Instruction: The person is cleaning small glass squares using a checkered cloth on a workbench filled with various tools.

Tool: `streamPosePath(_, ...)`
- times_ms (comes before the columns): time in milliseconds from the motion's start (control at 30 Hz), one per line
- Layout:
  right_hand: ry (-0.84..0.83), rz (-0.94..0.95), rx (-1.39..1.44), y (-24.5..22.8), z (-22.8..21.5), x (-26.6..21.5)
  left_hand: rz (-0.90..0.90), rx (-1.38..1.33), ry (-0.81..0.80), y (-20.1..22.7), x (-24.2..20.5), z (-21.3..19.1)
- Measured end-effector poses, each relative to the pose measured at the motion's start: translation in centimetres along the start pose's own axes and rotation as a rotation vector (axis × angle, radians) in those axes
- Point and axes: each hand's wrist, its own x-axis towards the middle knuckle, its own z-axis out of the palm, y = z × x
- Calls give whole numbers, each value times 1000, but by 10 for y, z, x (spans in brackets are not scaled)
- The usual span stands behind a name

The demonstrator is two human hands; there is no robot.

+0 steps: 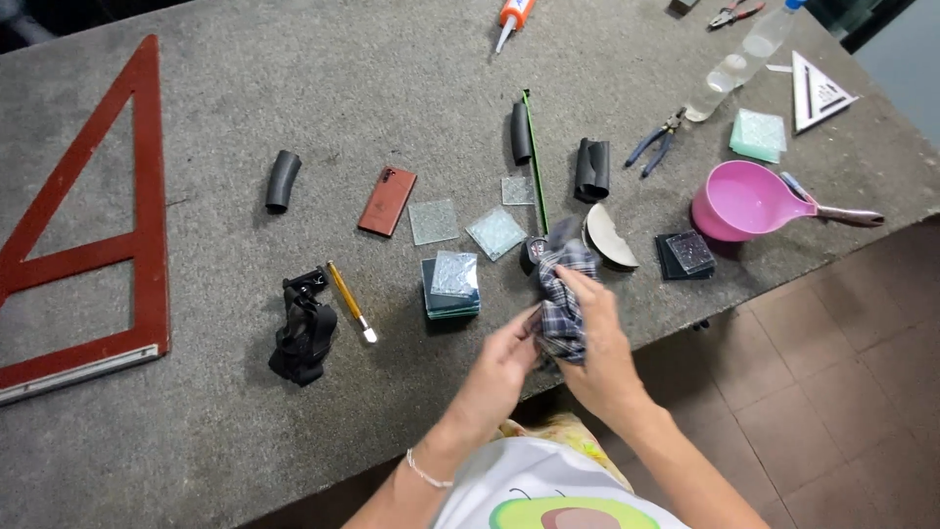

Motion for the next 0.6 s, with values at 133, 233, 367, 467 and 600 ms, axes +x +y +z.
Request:
streamPosePath(133,-49,188,69,19,17,-7,35,176,-109,-5,-6,-3)
streamPosePath(233,20,321,117,20,20,-5,66,109,-117,-28,-6,-14)
streamPosePath(367,177,664,392,25,16,13,117,-83,-100,-24,-10,-7)
streamPosePath(467,255,767,641,45,7,16,68,-413,-22,-9,-16,-2)
streamPosePath(600,12,846,476,35,18,0,130,-525,59,-16,-11,2)
